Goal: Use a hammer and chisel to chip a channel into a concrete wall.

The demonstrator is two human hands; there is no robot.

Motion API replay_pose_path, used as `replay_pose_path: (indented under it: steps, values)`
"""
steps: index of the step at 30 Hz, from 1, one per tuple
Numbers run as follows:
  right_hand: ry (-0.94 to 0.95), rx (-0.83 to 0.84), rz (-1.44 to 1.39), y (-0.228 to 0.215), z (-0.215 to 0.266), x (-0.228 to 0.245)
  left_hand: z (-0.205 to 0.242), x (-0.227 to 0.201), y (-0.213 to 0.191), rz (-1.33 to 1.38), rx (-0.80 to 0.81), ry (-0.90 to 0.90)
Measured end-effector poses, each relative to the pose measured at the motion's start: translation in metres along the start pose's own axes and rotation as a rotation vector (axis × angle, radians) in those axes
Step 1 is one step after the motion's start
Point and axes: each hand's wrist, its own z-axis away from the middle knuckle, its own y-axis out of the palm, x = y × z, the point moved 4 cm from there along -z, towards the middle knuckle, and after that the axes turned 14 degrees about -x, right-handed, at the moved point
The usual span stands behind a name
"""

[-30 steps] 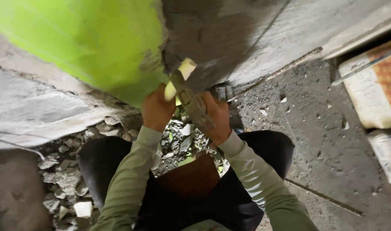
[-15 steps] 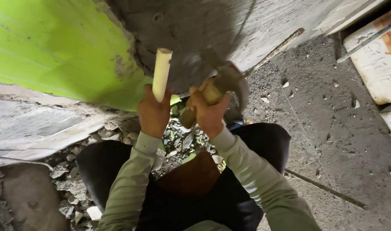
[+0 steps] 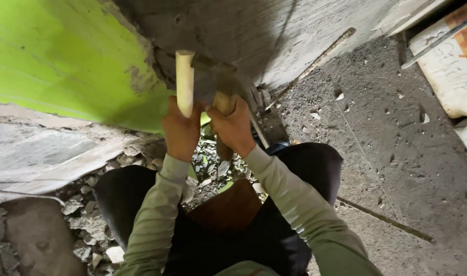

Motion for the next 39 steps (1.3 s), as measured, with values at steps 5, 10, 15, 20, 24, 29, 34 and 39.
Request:
replay_pose_path:
  steps: [5,10,15,20,24,29,34,39]
  values:
    - [-0.089,-0.076,-0.181,0.008,0.005,0.018,0.0,-0.006,-0.005,0.032,0.01,-0.026]
    - [0.016,0.043,0.018,0.004,0.003,0.02,-0.001,-0.001,-0.004,0.025,0.0,0.019]
    - [0.08,-0.01,-0.046,0.004,0.004,0.033,0.002,-0.007,-0.015,0.069,-0.029,0.202]
    - [0.064,-0.052,-0.046,-0.001,0.003,0.043,0.014,-0.006,-0.019,0.27,0.066,0.22]
    - [0.046,-0.041,-0.024,-0.006,0.001,0.041,0.011,0.0,-0.019,0.173,0.054,0.225]
    - [0.086,-0.061,-0.05,-0.012,0.003,0.026,0.01,-0.009,-0.026,0.194,0.007,0.231]
    - [0.057,-0.264,-0.19,-0.018,0.024,0.045,0.015,-0.014,-0.025,0.241,-0.012,0.199]
    - [0.003,-0.535,-0.519,-0.042,0.018,0.034,0.019,-0.022,-0.028,0.247,-0.002,0.183]
